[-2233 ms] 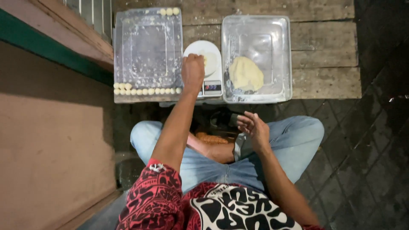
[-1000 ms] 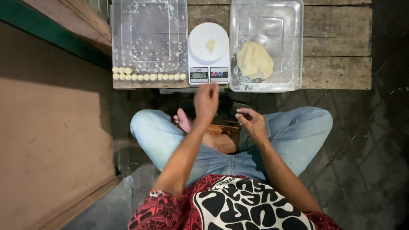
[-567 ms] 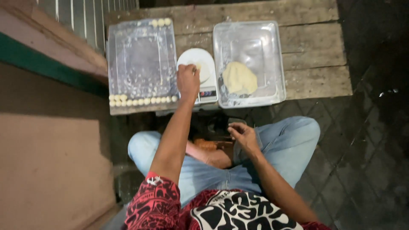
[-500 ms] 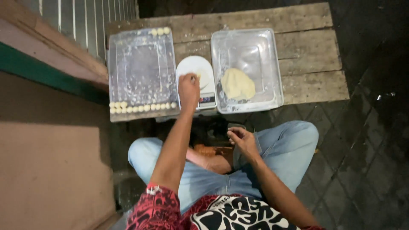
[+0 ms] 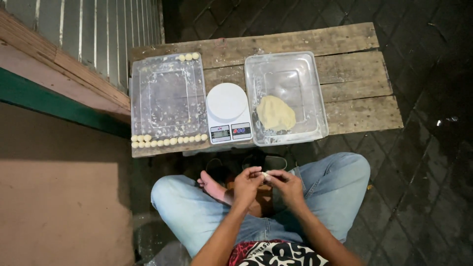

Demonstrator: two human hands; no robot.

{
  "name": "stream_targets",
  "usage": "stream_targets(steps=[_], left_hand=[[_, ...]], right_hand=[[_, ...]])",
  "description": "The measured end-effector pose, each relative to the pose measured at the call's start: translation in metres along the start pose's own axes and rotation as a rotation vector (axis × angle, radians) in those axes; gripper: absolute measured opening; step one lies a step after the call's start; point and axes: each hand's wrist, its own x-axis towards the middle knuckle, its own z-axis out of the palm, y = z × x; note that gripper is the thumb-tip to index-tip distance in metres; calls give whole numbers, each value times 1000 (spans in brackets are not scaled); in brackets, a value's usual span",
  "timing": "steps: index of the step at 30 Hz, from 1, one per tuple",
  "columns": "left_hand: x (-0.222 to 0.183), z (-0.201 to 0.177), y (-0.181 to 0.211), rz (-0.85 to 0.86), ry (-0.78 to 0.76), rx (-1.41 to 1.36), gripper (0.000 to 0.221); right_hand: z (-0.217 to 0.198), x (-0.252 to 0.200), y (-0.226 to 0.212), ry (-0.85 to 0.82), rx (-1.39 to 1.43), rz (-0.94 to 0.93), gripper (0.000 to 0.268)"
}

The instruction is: Portioning and shaping dough into small balls by weighing them on a digital scale and rolling them between the palms.

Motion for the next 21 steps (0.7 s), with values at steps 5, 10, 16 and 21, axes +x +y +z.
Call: stream_targets(steps=[5, 10, 16, 21], left_hand=[[-33, 16, 53, -207, 148, -277, 32], [-32, 3, 46, -124, 106, -290, 31], [-42, 1, 68, -86, 71, -332, 22], [-42, -9, 68, -369, -78, -484, 25]], right_hand=[[4, -13, -19, -6, -130, -327, 18], [5, -18, -37, -85, 24, -204, 15], [-1, -14, -30, -98, 250, 97, 33], [-4, -5, -26, -204, 205, -127, 50]])
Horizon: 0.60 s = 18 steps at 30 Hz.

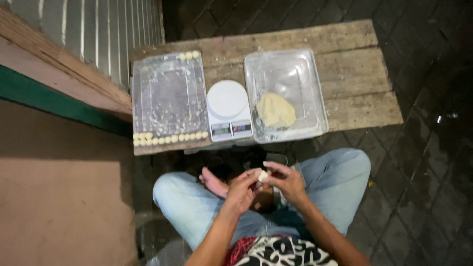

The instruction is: Portioning and shaping dough into small balls by weighing them on a digital scale and rolling them between the palms.

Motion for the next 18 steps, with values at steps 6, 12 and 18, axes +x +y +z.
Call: stream_targets(steps=[6, 12, 18], left_hand=[[-26, 33, 11, 133, 45, 89, 52], [-22, 53, 23, 192, -192, -221, 45], [-71, 110, 6, -32, -54, -316, 50]], right_hand=[[20, -13, -32, 6, -176, -370, 27], [31, -9, -64, -82, -771, -837, 39], [51, 13, -118, -56, -812, -865, 57]])
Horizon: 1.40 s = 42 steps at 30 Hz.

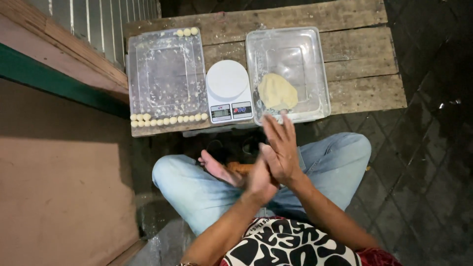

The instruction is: Portioning and shaping dough into small balls by weighing them on a digital scale and rolling them between the palms.

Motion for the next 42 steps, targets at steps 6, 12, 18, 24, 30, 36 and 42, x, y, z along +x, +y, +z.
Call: stream_targets(steps=[6, 12, 18, 24, 30, 36, 42], left_hand=[[45, -52, 7, -219, -568, -731, 52], [41, -71, -40, 181, -120, 40, 24], [34, -93, -27, 155, -305, 135, 14], [50, -10, -33, 1324, -759, -340, 91], [2, -34, 56, 16, -187, -66, 45], [-6, -44, 27, 248, -540, 47, 65], [80, -32, -16, 1460, -691, -212, 106]], right_hand=[[25, -13, -14, -102, 86, -199, 80], [11, -8, -26, -109, -42, -267, 71], [18, 21, 6, -50, 36, -282, 70], [33, -8, 4, -137, -23, -276, 71], [39, -7, -6, -195, -34, -278, 70], [46, 15, -13, -165, 98, -307, 73], [75, -6, 20, -188, -68, -333, 72]])
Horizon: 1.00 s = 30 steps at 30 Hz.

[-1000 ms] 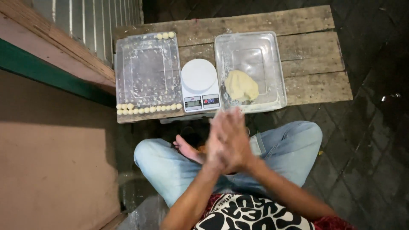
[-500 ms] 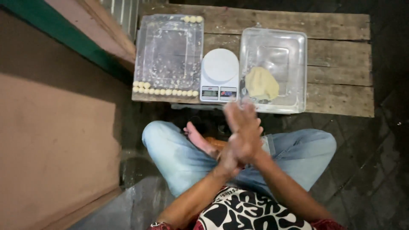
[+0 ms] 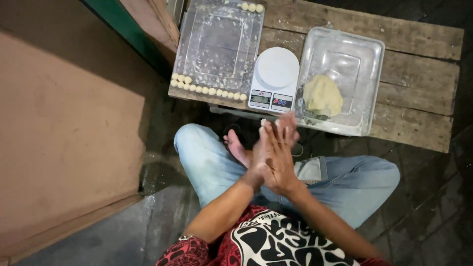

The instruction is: Portioning and shaping dough into small balls by weighing them on a digital scale and rolling them between the palms.

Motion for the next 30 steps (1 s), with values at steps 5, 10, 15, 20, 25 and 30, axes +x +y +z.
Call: stream_targets(steps=[5, 10, 15, 20, 25, 30], left_hand=[[13, -9, 74, -960, 149, -508, 63], [-6, 20, 38, -221, 130, -226, 76], [-37, 4, 41, -467, -150, -105, 60], [-14, -21, 68, -1283, 769, 217, 47], [2, -25, 70, -1344, 773, 160, 35], [-12, -104, 44, -1321, 920, 269, 1]], right_hand=[[-30, 3, -49, -66, 112, 71, 72], [-50, -4, -77, -101, 192, 136, 72], [-46, -32, -27, -101, 122, 211, 69], [-17, -35, -43, -4, 43, 116, 71], [6, -31, -6, -30, -4, 140, 73], [4, -32, 6, 25, 78, 336, 65]])
